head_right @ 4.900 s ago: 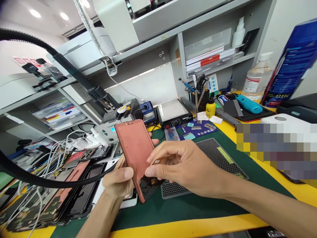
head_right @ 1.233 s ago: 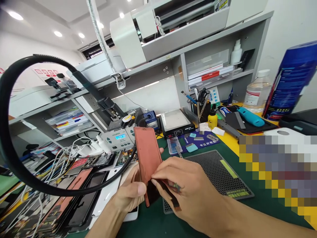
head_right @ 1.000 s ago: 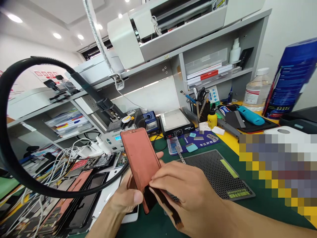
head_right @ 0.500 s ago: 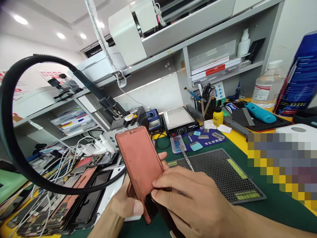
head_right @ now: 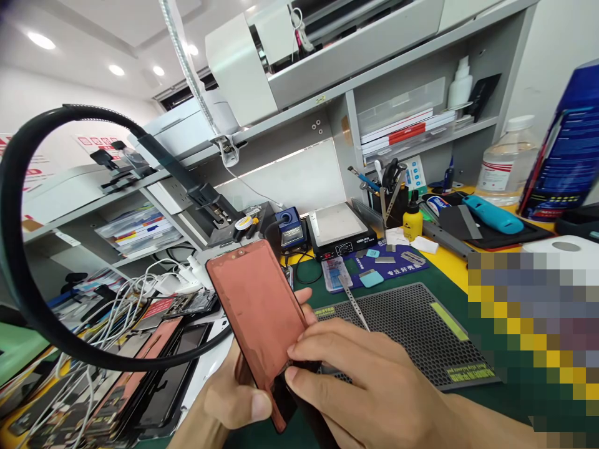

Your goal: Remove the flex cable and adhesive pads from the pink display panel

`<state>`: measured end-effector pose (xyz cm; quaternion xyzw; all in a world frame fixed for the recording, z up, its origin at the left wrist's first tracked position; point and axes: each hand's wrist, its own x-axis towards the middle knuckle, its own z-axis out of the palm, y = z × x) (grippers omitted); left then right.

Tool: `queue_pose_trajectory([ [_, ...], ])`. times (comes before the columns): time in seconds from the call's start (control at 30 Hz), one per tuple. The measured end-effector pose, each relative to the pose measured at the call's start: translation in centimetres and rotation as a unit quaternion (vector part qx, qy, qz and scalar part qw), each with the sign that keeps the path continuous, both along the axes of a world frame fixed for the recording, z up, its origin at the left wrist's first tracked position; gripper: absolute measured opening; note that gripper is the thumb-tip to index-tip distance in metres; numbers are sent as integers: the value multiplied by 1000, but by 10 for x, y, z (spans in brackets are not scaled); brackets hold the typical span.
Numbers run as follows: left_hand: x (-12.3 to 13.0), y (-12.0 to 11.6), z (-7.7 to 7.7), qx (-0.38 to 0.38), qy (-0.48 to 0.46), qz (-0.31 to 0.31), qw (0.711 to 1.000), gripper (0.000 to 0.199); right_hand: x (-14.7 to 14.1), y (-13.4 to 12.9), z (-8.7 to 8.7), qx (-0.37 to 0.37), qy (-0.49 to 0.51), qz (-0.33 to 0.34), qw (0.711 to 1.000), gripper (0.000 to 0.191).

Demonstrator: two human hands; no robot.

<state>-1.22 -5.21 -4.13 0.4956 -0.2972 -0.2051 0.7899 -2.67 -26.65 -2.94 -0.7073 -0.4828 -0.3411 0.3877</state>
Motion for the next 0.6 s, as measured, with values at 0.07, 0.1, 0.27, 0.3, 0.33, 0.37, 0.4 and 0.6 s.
queue_pose_trajectory([
  [0.07, 0, 0, -1, -5, 1, -6, 1000, 87, 0, -1, 0, -4, -4, -3, 1000, 21],
  [0.1, -1, 0, -1, -7, 0, -8, 1000, 87, 0, -2, 1, -9, -6, -5, 1000, 21],
  [0.27, -1, 2, -2, 7, -7, -2, 1000, 91, 1, -4, 1, -21, -33, -11, 999, 19],
  [0.3, 0, 2, -3, 14, -11, 1, 1000, 92, 1, -4, 1, -21, -36, -12, 999, 19],
  [0.33, 0, 3, -3, 21, -18, 4, 1000, 94, 1, -4, 1, -21, -39, -13, 999, 21],
  [0.37, 0, 3, -4, 27, -26, 7, 999, 95, 1, -3, 1, -24, -37, -15, 999, 22],
  [0.4, 0, 3, -4, 32, -35, 11, 999, 97, 1, -3, 1, -25, -36, -17, 999, 24],
  [0.6, -5, 3, -3, 65, -64, 56, 994, 99, 0, -2, -1, -44, -34, -26, 998, 31],
])
